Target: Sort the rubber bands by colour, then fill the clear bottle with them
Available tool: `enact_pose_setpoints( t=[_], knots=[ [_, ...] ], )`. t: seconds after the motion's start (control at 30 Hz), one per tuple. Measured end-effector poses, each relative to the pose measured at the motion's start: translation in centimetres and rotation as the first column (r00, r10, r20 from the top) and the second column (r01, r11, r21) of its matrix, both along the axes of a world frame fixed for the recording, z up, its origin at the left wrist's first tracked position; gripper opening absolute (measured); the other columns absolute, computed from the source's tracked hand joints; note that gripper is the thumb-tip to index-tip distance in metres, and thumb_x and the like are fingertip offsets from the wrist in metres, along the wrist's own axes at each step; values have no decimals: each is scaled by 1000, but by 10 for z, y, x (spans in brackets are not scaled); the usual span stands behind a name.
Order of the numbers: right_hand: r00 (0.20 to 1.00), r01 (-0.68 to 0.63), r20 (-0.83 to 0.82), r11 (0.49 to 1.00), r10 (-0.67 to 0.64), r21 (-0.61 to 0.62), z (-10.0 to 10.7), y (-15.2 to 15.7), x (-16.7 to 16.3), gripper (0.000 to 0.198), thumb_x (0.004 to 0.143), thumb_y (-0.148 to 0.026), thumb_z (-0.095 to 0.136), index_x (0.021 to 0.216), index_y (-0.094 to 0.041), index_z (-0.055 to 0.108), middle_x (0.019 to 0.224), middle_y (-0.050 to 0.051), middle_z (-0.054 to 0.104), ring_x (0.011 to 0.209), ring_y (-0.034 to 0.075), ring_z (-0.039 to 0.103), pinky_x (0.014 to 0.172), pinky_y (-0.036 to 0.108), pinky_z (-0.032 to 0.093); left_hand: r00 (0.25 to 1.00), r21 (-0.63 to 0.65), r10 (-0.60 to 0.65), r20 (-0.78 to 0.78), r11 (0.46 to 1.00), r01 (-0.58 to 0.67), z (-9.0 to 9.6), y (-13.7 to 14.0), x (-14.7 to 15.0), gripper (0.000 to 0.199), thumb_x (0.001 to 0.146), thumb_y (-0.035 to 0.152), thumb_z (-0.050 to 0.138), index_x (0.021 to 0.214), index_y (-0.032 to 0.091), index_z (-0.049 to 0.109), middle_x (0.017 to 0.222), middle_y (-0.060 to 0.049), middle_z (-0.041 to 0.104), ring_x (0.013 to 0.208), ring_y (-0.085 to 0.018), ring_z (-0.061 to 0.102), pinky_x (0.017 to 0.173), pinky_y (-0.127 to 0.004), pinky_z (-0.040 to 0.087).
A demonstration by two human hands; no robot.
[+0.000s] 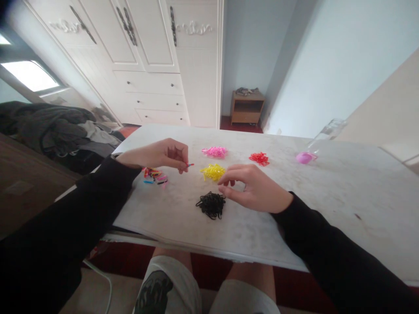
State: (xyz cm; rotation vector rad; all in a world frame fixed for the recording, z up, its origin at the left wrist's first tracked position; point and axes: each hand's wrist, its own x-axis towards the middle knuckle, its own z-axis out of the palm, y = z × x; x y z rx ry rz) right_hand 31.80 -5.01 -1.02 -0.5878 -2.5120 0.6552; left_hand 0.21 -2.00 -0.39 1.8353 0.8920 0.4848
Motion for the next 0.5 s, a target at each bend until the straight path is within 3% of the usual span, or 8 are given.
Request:
enact_pose_setpoints(
  t=[0.07,0.23,0.37,0.5],
  knots=[
    [1000,19,-10,999,-19,28,-1,0,-1,18,96,-33,66,103,-19,75,98,7,76,86,18,69,79,31,54,997,10,6,76,1000,-7,-6,-1,14,23,79,30,84,82,13,69,78,-6,78,68,-11,72,64,-20,56],
    [997,-65,32,998,66,-16,-5,1,-3,47,95,-34,69,140,-25,61,131,11,68,115,24,66,99,41,54,984,-18,6,179,1000,-2,-18,-3,35,27,77,32,88,84,12,72,77,-7,78,68,-12,74,65,-20,59],
    [991,-114,59,991,118,-76,-6,1,-4,56,95,-32,69,148,-30,54,141,10,64,126,26,62,109,47,51,984,-11,7,176,1000,-5,-20,-7,42,24,77,30,87,83,12,72,75,-5,77,66,-11,73,64,-19,59],
    [992,-106,64,992,110,-62,-5,1,-4,53,96,-34,68,147,-26,56,143,11,64,129,26,62,110,45,50,982,17,32,184,999,-36,-18,-10,45,20,78,27,85,83,12,72,75,-5,78,67,-11,73,66,-20,59]
  ],
)
